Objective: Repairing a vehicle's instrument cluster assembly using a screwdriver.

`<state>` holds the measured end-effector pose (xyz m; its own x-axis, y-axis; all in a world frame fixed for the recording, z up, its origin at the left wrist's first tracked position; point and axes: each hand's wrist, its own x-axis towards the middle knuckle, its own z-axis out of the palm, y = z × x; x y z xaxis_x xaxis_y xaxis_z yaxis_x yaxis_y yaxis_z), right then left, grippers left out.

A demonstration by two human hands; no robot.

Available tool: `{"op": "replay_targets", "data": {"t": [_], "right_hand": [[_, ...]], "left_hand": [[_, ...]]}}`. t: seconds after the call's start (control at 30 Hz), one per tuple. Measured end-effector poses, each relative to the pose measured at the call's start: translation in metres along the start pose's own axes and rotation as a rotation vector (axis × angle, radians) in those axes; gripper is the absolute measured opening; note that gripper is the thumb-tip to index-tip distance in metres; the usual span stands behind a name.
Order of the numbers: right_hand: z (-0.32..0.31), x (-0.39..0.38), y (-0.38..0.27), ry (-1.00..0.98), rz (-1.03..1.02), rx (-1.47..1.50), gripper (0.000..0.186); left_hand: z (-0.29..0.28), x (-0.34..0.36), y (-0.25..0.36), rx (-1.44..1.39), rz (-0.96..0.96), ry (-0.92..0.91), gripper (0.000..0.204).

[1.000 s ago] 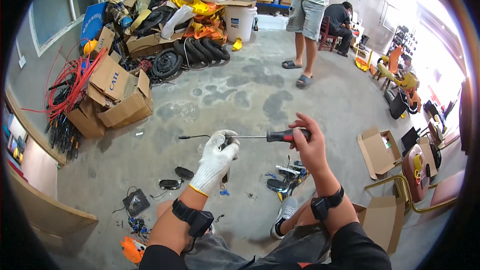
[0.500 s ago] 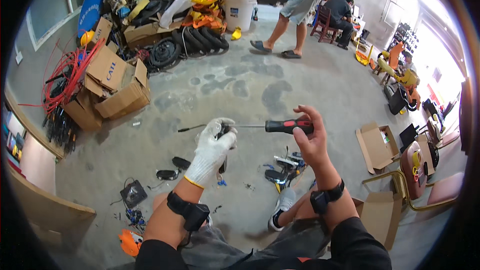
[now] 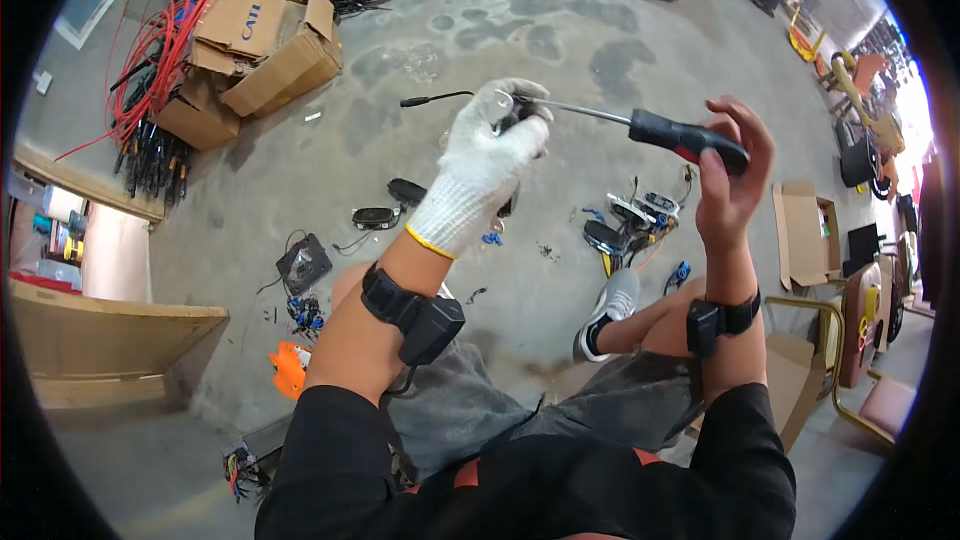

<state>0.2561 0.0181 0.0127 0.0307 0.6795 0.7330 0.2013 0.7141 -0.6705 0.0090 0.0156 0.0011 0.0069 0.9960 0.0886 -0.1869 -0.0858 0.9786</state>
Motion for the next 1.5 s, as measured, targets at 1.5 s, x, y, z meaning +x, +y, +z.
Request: {"op": "replay_targets", "data": {"t": [1.5], "right_hand": [[0.004,-0.008,-0.008,-0.025,-0.141,0.173,0.041]], "left_hand": [[0.001,-0.008,0.012,-0.034,-0.104,0.009,0.029]]}}
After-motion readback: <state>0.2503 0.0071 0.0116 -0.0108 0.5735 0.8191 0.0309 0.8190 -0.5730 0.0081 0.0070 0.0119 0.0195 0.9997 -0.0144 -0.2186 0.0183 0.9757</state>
